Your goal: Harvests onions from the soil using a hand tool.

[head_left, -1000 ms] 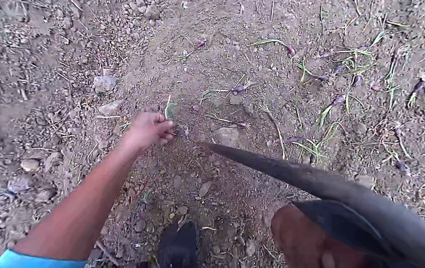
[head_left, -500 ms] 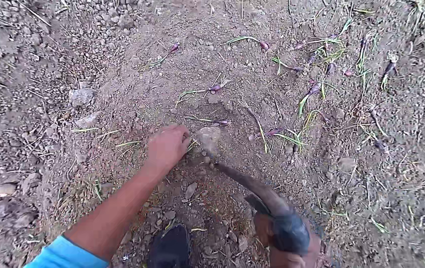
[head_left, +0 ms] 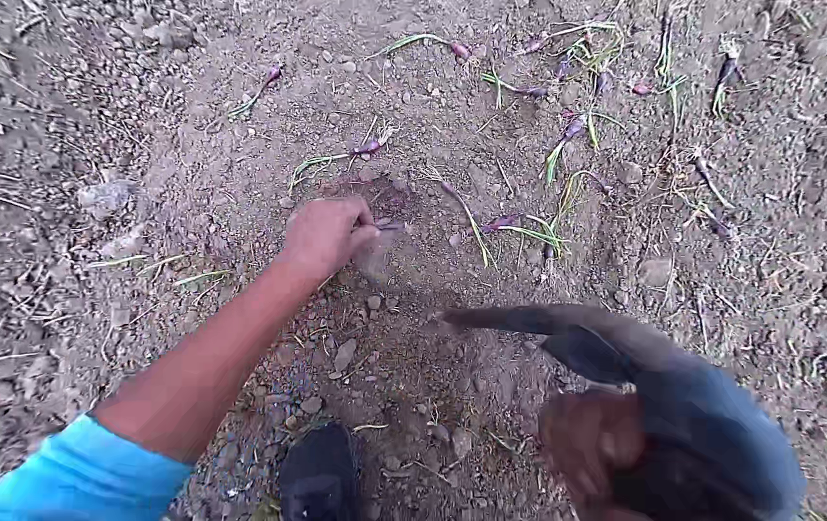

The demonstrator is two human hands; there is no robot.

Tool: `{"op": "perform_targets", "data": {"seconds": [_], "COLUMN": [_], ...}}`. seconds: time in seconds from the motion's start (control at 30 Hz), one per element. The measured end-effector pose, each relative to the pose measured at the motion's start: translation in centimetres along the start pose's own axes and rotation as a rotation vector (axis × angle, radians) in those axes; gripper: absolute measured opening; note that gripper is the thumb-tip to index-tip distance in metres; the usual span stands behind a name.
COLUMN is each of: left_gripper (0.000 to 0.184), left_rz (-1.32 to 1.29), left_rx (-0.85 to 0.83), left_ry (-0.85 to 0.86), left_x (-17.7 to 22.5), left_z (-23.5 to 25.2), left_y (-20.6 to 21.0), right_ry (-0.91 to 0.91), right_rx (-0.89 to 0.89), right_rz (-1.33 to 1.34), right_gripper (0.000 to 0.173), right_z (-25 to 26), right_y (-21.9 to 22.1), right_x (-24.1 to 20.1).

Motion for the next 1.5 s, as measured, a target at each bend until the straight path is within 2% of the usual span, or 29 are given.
{"op": "perform_targets", "data": {"seconds": [0.07, 0.1, 0.17, 0.23, 0.27, 0.33, 0.4, 0.47, 0.5, 0.53, 0.57, 0.63, 0.7, 0.73, 0.77, 0.83, 0.9, 0.97, 1.03, 1.07, 1.13, 1.17, 1.23, 1.3, 1.33, 1.4, 1.43, 1.5], "left_gripper": [0.007, 0.005, 0.003, 0.005, 0.004, 0.005, 0.008, 0.015, 0.019, 0.022, 0.024, 0.032, 0.032, 0.031, 0.03, 0.028, 0.02, 0.014, 0.014, 0.012, 0.013, 0.016, 0.022, 0.022, 0.026, 0.037, 0.034, 0.028], "left_rz": [0.044, 0.081, 0.142, 0.207, 0.256, 0.384, 0.45, 0.405, 0.343, 0.285, 0.231, 0.185, 0.241, 0.274, 0.291, 0.3, 0.283, 0.318, 0.414, 0.465, 0.536, 0.527, 0.397, 0.199, 0.162, 0.225, 0.28, 0.239], "left_rx": [-0.027, -0.046, -0.041, -0.056, -0.1, -0.252, -0.266, -0.082, 0.09, 0.237, 0.297, 0.299, 0.26, 0.207, 0.138, 0.059, -0.012, -0.137, -0.277, -0.35, -0.511, -0.518, -0.358, -0.067, 0.016, 0.029, 0.008, -0.003], "left_ry": [0.13, 0.118, 0.053, 0.047, 0.059, 0.094, 0.192, 0.274, 0.308, 0.284, 0.172, -0.105, -0.31, -0.365, -0.377, -0.233, -0.009, 0.093, 0.141, 0.154, 0.123, 0.131, 0.155, 0.165, 0.144, 0.106, 0.102, 0.094], "left_x": [-1.0, -1.8, -2.3, 0.0, 1.7, 3.6, 3.7, 4.4, 4.8, 4.6, 3.6, 0.4, -2.7, -3.6, -3.5, -0.7, 3.3, 6.9, 9.9, 10.9, 11.5, 11.5, 12.2, 12.9, 12.7, 12.4, 12.5, 12.8], "left_z": [-3.8, -4.7, -5.4, -5.1, -4.8, -4.4, -4.8, -4.2, -3.5, -2.0, 0.1, 5.0, 9.2, 9.9, 9.6, 8.5, 5.7, 2.3, 0.0, -0.6, -2.3, -2.6, -1.0, 2.3, 4.4, 8.8, 10.3, 9.5], "left_y": [0.9, 0.8, -0.3, 0.0, 1.5, 6.7, 10.8, 9.2, 6.6, 3.8, 1.2, -2.5, -4.2, -4.0, -3.4, -3.4, -2.9, -0.3, 4.8, 8.0, 14.3, 16.0, 14.4, 9.5, 7.7, 6.2, 5.9, 4.8], "right_ry": [-0.02, -0.053, -0.12, -0.092, -0.048, -0.022, -0.054, -0.051, -0.05, -0.055, -0.062, -0.047, -0.059, -0.061, -0.062, -0.075, -0.128, -0.095, -0.002, -0.008, -0.052, -0.065, -0.085, -0.092, -0.083, -0.08, -0.091, -0.113], "right_rx": [-0.091, -0.089, -0.099, -0.068, -0.042, 0.001, 0.028, 0.02, 0.013, 0.013, 0.025, 0.096, 0.155, 0.129, 0.068, 0.0, 0.042, 0.098, 0.16, 0.19, 0.208, 0.203, 0.199, 0.23, 0.262, 0.306, 0.316, 0.289], "right_rz": [0.16, 0.131, -0.002, -0.163, -0.178, -0.111, -0.053, -0.093, -0.143, -0.209, -0.267, -0.287, -0.202, -0.111, -0.004, 0.117, -0.036, -0.214, -0.239, -0.218, -0.152, -0.138, -0.192, -0.312, -0.342, -0.327, -0.293, -0.189], "right_gripper": [0.053, 0.057, 0.064, 0.067, 0.066, 0.065, 0.063, 0.061, 0.061, 0.062, 0.064, 0.061, 0.057, 0.053, 0.051, 0.057, 0.062, 0.065, 0.065, 0.065, 0.061, 0.061, 0.06, 0.064, 0.064, 0.06, 0.058, 0.056], "right_z": [0.1, 0.6, 1.7, 2.8, 3.0, 2.5, 0.4, -2.4, -3.3, -3.6, -3.5, -2.8, -2.0, -2.7, -3.5, -4.0, -1.6, -0.2, -0.4, -0.7, -2.4, -3.6, -5.8, -7.0, -7.1, -6.5, -6.3, -7.5], "right_y": [1.2, 1.8, 4.0, 6.3, 6.7, 5.8, 2.9, -0.7, -2.1, -3.0, -3.5, -3.9, -4.2, -4.3, -4.8, -5.1, -2.6, -1.0, -0.9, -1.6, -3.5, -4.8, -7.5, -9.3, -9.8, -10.4, -10.5, -10.4], "right_x": [-2.7, -2.7, 1.3, 7.5, 9.2, 7.8, 3.7, 1.8, 1.8, 2.3, 3.2, 4.3, 1.6, -0.2, -1.7, -3.2, -1.6, 4.4, 8.7, 8.1, 4.1, 2.3, 0.9, 2.7, 4.1, 4.0, 2.4, -1.0]}}
Point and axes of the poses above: each hand's wrist, its own z-axis towards the middle knuckle, its own y-axis out of the palm, x = y × z, the point moved 10 cm from there along z, towards the middle knuckle, and after that the axes turned 4 degrees about -x, right-handed, at the moved point
